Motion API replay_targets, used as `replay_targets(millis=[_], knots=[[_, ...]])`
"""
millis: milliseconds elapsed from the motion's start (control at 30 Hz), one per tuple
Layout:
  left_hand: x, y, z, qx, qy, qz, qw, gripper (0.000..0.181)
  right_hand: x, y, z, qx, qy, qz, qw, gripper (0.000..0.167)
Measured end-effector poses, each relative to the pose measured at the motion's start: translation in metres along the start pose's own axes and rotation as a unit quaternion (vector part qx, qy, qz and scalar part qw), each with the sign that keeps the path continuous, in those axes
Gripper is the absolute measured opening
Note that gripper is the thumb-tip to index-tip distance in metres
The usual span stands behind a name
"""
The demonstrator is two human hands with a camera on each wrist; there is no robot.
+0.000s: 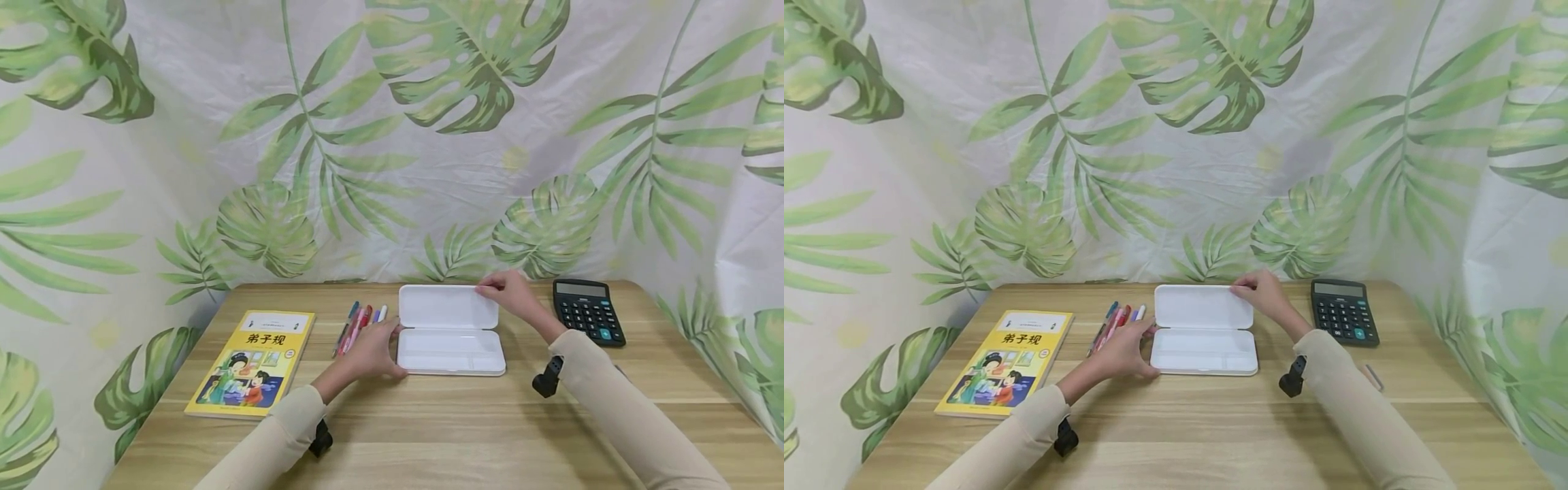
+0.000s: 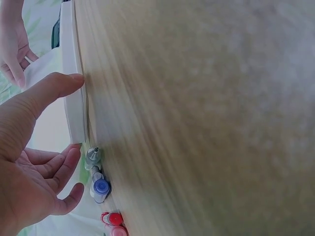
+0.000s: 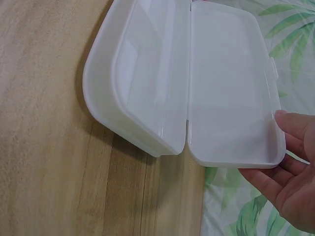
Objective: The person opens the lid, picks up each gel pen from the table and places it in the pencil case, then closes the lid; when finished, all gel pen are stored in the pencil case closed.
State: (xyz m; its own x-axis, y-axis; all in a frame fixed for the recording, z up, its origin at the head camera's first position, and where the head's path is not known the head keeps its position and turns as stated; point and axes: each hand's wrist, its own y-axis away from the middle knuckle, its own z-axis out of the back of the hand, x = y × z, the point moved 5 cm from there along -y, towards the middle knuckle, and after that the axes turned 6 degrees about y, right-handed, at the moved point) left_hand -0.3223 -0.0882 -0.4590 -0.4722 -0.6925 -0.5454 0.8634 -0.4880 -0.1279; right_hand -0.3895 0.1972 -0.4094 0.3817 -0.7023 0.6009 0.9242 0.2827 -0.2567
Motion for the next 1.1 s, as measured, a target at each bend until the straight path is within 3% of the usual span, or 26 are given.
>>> replay_targets(millis=[167, 333, 467, 667, 867, 933, 1100], knots=[[-0.001, 0.002, 0.0, -0.001, 0.01, -0.001, 0.9999, 0.078, 0.0, 0.008, 0.003, 0.007, -0.001, 0.02, 0.9998, 0.022], [-0.001, 0.003, -0.002, -0.001, 0.015, -0.002, 0.9999, 0.078, 0.001, 0.027, 0.013, 0.021, -0.008, 0.005, 0.9997, 0.038], [-0.001, 0.003, -0.001, 0.001, 0.018, 0.002, 0.9998, 0.079, 0.003, 0.048, 0.022, 0.009, 0.009, -0.007, 0.9999, 0.049], [0.005, 0.007, 0.004, 0.0, 0.052, 0.025, 0.9983, 0.081, -0.001, 0.076, 0.022, -0.014, 0.034, 0.003, 0.9993, 0.044], [0.012, 0.01, 0.019, -0.001, 0.092, 0.026, 0.9954, 0.091, -0.014, 0.09, 0.002, 0.051, 0.034, 0.04, 0.9973, 0.05], [0.015, 0.011, 0.025, 0.003, 0.087, 0.019, 0.996, 0.097, -0.016, 0.092, -0.004, 0.072, 0.039, 0.055, 0.9951, 0.055], [0.022, 0.014, 0.042, 0.012, 0.073, 0.02, 0.9971, 0.089, -0.02, 0.095, -0.014, 0.099, 0.065, 0.074, 0.9901, 0.065]])
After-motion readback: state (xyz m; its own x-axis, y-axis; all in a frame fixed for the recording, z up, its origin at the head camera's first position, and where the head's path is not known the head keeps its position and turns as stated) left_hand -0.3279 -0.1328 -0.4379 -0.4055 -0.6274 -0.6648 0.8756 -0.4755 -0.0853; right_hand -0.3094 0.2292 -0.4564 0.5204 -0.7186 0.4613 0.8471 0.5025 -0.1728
